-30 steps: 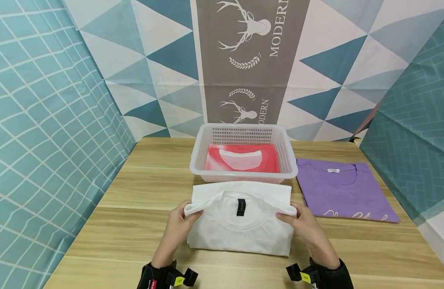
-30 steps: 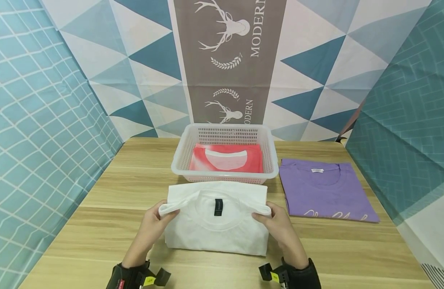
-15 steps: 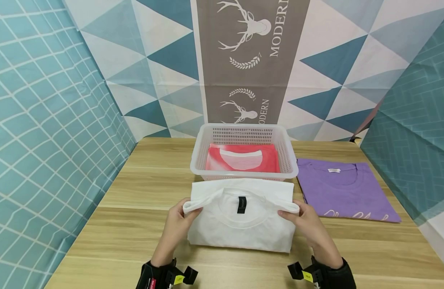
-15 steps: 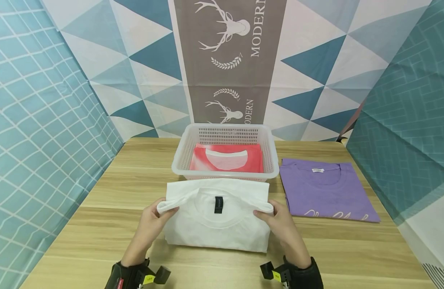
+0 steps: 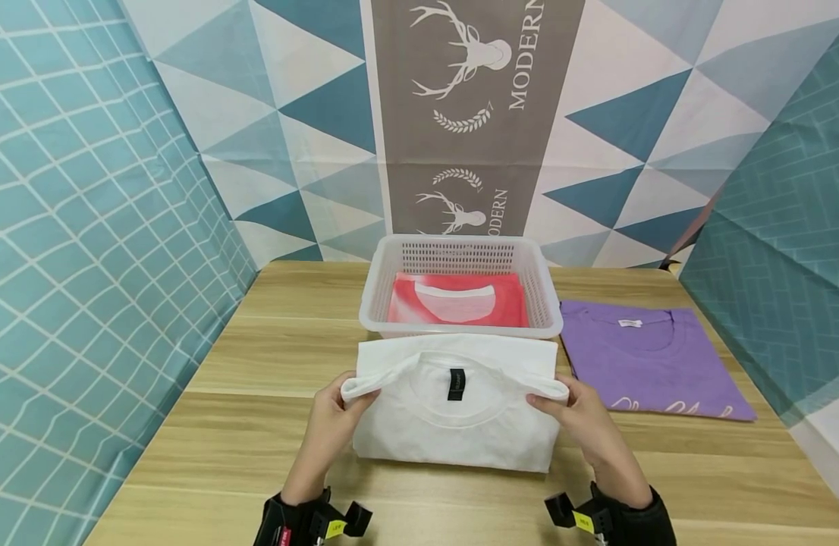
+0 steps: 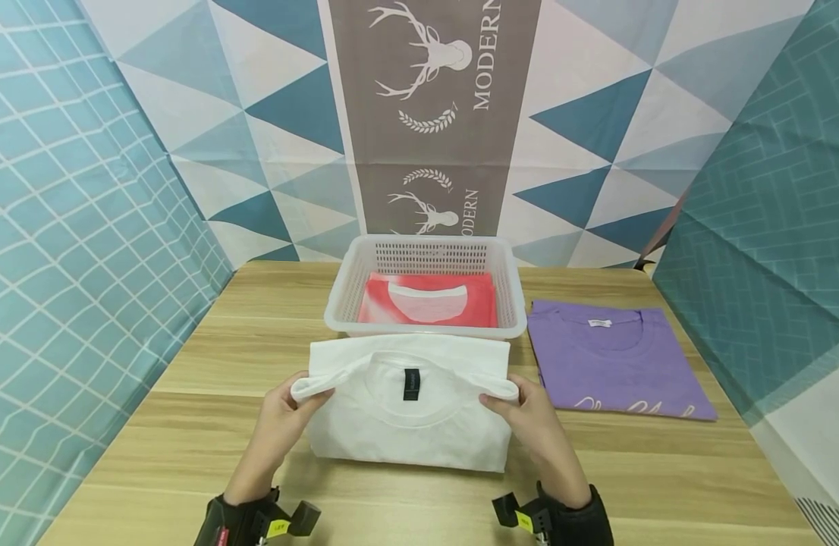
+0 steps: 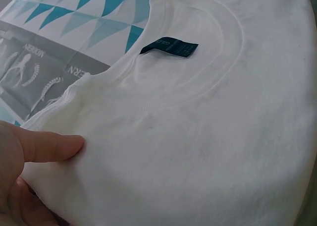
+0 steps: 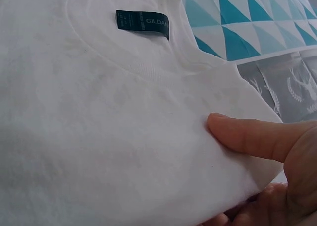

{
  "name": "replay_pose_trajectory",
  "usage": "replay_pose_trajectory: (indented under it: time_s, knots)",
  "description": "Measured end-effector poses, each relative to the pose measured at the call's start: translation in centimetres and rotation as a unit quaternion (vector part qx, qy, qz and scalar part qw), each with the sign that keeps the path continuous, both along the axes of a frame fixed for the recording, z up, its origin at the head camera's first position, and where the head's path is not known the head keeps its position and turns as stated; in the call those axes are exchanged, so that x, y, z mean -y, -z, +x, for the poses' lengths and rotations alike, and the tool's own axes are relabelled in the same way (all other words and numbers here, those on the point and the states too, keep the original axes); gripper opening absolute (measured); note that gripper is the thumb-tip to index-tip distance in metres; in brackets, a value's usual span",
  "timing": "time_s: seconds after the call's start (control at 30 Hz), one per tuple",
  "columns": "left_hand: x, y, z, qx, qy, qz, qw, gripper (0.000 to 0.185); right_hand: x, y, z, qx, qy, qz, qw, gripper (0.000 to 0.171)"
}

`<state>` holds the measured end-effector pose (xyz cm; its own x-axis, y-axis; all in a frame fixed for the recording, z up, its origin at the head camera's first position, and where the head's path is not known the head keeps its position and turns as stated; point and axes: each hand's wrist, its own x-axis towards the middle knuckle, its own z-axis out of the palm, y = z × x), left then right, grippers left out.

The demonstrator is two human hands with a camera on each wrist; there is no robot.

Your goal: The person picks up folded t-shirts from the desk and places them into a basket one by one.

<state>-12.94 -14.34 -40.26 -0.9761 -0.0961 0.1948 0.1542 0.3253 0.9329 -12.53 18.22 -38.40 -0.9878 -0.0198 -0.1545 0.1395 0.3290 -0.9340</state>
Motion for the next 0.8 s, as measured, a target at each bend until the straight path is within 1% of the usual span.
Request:
replay_pose_trajectory:
  time_s: [0.2,0.27,0.43,0.67,0.8]
  knots:
    - [0.1,-0.6,0.0,-0.029,0.004,-0.018,0.9994,0.019,-0.2,-0.3,0.0,-0.002,-0.001,0.000,1.000,0.049]
    - [0.1,-0.8,-0.1,-0.031,0.002,-0.022,0.9993,0.019,-0.2,-0.5,0.0,-0.002,-0.001,0.000,1.000,0.049]
    - [0.1,-1.3,-0.3,-0.022,-0.002,-0.027,0.9994,0.020,-0.4,-1.0,-0.2,-0.009,0.002,-0.008,1.000,0.048]
    - [0.1,-1.8,-0.6,-0.037,0.006,-0.036,0.9987,0.020,-0.6,-1.4,-0.3,-0.042,-0.006,-0.021,0.999,0.051]
    - [0.0,-2.3,-0.6,-0.042,0.010,-0.039,0.9983,0.020,-0.7,-1.6,-0.4,-0.051,-0.002,-0.027,0.998,0.051]
